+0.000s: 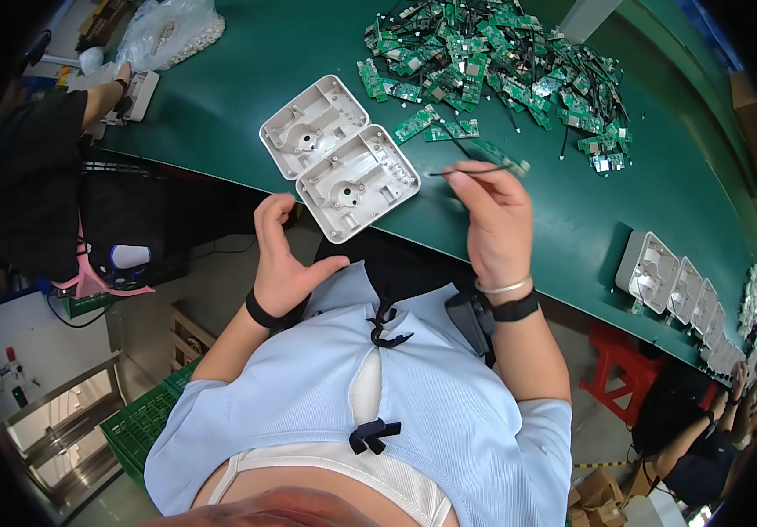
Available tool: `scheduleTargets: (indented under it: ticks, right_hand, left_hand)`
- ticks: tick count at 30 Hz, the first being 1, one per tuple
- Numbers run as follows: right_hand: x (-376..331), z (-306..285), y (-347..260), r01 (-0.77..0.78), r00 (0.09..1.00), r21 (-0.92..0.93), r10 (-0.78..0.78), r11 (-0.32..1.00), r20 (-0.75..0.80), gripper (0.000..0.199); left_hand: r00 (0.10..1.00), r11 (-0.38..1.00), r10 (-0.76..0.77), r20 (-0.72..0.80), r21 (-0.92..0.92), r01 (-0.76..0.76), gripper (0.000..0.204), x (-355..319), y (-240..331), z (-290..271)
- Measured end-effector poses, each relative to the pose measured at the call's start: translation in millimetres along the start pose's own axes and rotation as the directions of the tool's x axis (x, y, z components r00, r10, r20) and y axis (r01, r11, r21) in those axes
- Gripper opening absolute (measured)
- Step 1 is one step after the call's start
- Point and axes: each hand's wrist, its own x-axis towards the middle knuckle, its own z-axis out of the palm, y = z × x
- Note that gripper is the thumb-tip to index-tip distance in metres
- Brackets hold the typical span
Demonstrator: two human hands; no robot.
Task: The person assembles electronic devices by picking up a plastic housing, connecting a wire to a circuit board, and inserting the board into the housing. After pressing the components into place, the person sets the completed housing aside and repeats the process.
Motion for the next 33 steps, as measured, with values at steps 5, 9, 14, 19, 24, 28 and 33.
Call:
scheduleTargets:
  ticks: [5,9,14,19,24,28,33]
  right_hand:
    - [11.4,33.9,18.3,0.013,1.000,-0.176,-0.010,0.984,0.020,0.014]
    - [4.7,43.3,26.7,-0.026,1.000,-0.141,0.028,0.990,0.006,0.013]
    - [-1.3,41.4,18.6,0.016,0.999,-0.144,-0.020,0.989,-0.028,0.011]
    - [-12.8,43.3,7.6,0.532,0.843,-0.663,-0.404,0.527,0.355,0.012]
    - [-24.4,50.8,0.1,0.558,0.810,-0.712,-0.464,0.426,0.357,0.013]
    - [-23.6,49.8,4.7,0.530,0.837,-0.705,-0.422,0.471,0.347,0.011]
    - [-24.3,53.5,8.0,0.422,0.905,-0.727,-0.296,0.541,0.306,0.009]
  left_hand:
    - [0.990,0.986,-0.138,0.041,-0.092,0.141,0.116,3.9,-9.6,9.5]
    - [0.992,0.988,-0.127,-0.021,-0.092,0.125,0.118,10.8,-5.1,19.9]
    - [0.997,0.996,-0.049,-0.063,-0.074,0.044,0.117,19.3,15.6,20.4]
    - [0.980,0.985,0.171,-0.100,0.019,-0.170,0.115,34.8,27.1,21.9]
    - [0.986,0.967,0.151,-0.069,-0.198,-0.162,0.111,38.6,24.5,27.4]
    - [0.987,0.955,0.155,-0.038,-0.248,-0.159,0.113,38.8,24.3,28.0]
    - [0.978,0.943,0.206,-0.041,-0.258,-0.210,0.114,40.8,27.1,28.9]
